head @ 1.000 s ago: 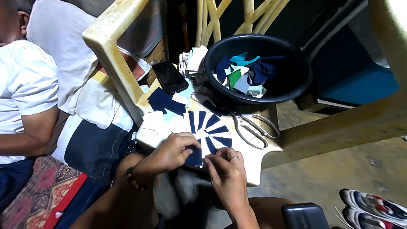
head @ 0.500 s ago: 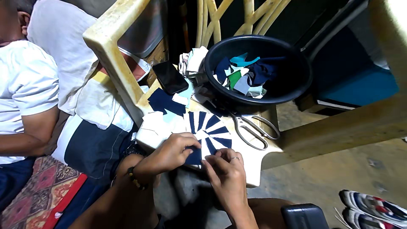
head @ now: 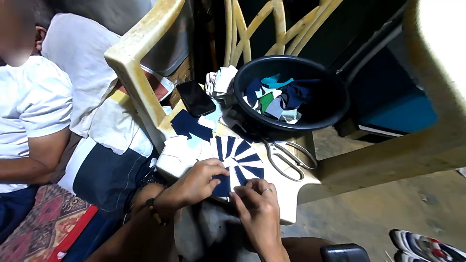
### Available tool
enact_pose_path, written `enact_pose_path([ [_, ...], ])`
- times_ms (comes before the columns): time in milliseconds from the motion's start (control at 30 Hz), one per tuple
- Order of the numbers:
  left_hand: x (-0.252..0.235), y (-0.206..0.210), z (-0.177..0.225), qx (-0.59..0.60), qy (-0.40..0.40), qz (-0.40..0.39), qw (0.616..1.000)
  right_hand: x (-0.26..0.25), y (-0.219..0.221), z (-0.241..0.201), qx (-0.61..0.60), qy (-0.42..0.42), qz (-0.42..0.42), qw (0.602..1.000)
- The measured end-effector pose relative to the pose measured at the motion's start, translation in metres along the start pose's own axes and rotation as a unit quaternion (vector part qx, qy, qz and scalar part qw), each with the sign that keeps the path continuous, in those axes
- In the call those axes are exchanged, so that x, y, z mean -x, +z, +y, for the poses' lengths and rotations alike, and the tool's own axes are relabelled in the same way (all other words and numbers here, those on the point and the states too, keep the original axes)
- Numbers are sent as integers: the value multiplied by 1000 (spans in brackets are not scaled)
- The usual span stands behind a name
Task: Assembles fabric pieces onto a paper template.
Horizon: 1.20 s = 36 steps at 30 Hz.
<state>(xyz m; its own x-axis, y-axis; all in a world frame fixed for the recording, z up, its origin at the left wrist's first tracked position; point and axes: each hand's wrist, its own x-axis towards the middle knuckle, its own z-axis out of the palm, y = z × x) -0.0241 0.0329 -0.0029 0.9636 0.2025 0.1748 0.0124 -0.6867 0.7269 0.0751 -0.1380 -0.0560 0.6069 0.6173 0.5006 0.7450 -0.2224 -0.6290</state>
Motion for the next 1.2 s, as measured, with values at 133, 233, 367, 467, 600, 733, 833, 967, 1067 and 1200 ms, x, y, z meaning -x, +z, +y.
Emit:
enact_pose_path([
  [133,-1,-1,0,-3,-2,-9,1000,0,0,0,2,-1,2,1000],
  [233,-2,-1,0,-4,-1,-18,1000,0,0,0,5,-1,1,1000],
  [367,-2,-2,1,-10,-6,-20,1000,0,0,-1,5,-2,1,1000],
  [467,-1,-1,-2,-12,4,-12,1000,0,-1,-2,4,-2,-1,1000],
  [600,-3,-2,-4,-2,16,-25,1000,0,0,-2,1,0,-1,1000],
  [733,-6,-4,-3,3,26,-39,999,0,0,-1,0,1,1,1000],
  [833,-8,-5,-3,-3,31,-44,999,0,1,0,3,0,4,1000],
  [967,-10,-5,-3,-4,37,-45,998,0,0,-1,2,1,3,1000],
  [1067,-11,-5,-4,-4,43,-52,998,0,0,-1,2,0,5,1000],
  [1200,-12,-5,-5,-4,42,-55,998,0,1,0,3,-1,3,1000],
])
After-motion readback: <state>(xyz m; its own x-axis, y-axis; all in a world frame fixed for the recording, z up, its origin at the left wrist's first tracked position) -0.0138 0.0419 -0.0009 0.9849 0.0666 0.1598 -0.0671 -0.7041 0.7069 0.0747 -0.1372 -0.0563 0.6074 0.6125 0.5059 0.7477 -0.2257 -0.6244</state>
